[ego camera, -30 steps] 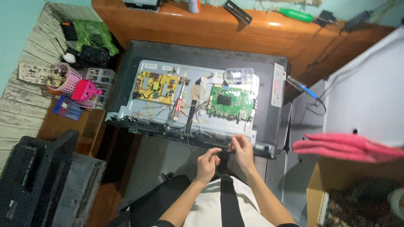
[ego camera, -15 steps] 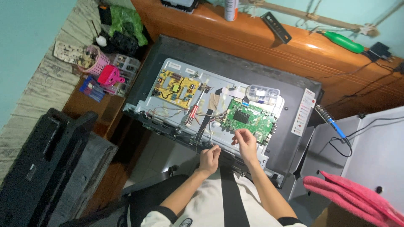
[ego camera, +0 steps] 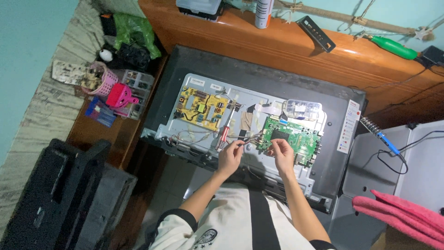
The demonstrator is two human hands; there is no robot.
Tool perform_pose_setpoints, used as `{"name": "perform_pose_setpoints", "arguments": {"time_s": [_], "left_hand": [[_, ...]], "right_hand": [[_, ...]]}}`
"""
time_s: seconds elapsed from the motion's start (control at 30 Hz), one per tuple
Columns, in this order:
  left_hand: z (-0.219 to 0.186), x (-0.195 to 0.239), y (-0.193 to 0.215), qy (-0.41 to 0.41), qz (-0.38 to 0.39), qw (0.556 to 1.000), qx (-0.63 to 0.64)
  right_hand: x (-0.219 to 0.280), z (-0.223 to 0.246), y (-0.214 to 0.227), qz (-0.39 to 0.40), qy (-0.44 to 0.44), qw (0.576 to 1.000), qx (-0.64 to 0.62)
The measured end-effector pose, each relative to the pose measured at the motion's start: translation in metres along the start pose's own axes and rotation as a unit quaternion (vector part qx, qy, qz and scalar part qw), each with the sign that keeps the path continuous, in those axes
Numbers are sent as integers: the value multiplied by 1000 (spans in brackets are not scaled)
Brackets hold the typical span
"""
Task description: The person is repairing a television by attaching a metal bracket over the internal circuit boards using a screwdriver and small screws.
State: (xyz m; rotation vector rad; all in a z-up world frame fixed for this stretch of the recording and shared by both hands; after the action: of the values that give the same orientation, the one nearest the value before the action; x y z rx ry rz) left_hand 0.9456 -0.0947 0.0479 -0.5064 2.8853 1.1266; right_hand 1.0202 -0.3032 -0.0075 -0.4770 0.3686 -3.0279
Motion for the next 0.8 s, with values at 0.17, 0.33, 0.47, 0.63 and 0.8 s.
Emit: {"name": "perform_pose_setpoints", "arguments": {"time_s": [0.17, 0.33, 0.47, 0.63, 0.8], "left_hand": [[43, -34, 12, -30, 75, 997, -21], [65, -46, 20, -54, 189, 981, -7], [84, -47, 17, -74, 206, 975, -45], [85, -44, 13, -115, 182, 974, -70], [47, -50, 23, -165, 137, 974, -69]], "right_hand": [[8, -36, -32, -50, 6, 999, 1], [42, -38, -71, -101, 48, 987, 113], [62, -36, -96, -84, 61, 960, 258], [68, -38, -93, -77, 50, 956, 280], [59, -46, -67, -95, 79, 941, 314]]}}
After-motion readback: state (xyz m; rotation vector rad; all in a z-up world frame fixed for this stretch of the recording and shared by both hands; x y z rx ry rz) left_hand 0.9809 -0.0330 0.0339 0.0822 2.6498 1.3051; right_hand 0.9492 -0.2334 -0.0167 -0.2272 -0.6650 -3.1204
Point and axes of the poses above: each hand's wrist, its own x-axis away from the middle knuckle, its own y-axis out of the back of the hand, z = x × y, the point moved 6 cm from there along -x, towards the middle knuckle, and after that the axes turned 9 degrees about -x, right-handed, at the moved point
